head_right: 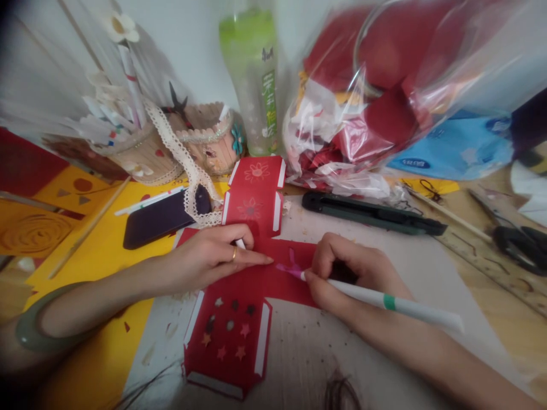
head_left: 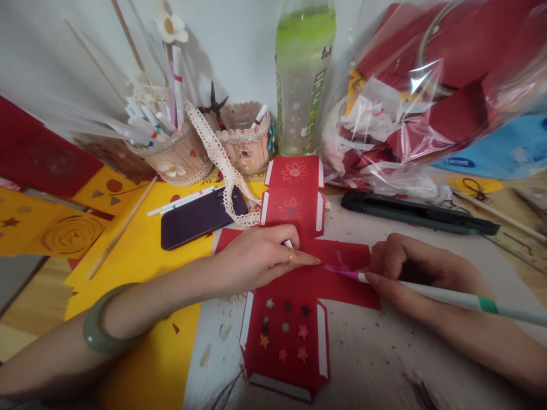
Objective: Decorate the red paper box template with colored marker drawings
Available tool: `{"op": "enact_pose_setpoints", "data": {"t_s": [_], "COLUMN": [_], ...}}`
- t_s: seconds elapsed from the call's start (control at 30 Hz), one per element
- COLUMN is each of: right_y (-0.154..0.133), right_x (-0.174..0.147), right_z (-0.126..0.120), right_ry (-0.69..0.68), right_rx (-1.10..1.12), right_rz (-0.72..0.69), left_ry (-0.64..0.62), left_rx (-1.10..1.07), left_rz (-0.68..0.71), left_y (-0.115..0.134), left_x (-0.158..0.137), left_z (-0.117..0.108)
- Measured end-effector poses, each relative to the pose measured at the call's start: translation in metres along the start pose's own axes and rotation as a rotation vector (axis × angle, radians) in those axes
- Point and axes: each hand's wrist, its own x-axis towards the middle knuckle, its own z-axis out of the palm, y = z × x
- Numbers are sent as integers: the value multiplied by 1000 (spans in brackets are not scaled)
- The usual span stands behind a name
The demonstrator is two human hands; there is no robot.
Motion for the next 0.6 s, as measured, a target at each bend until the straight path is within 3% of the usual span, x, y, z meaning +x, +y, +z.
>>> {"op": "enact_pose_setpoints", "data": {"t_s": [0.6], "right_y": [1], "right_x": [-1], "right_z": [0], "right_ry": [18], "right_rx": [30], "right_rz": [1], "left_ry": [0], "left_rx": [-18], "left_rz": [-6], "left_y": [1], "left_x": [-1], "left_z": [0]}}
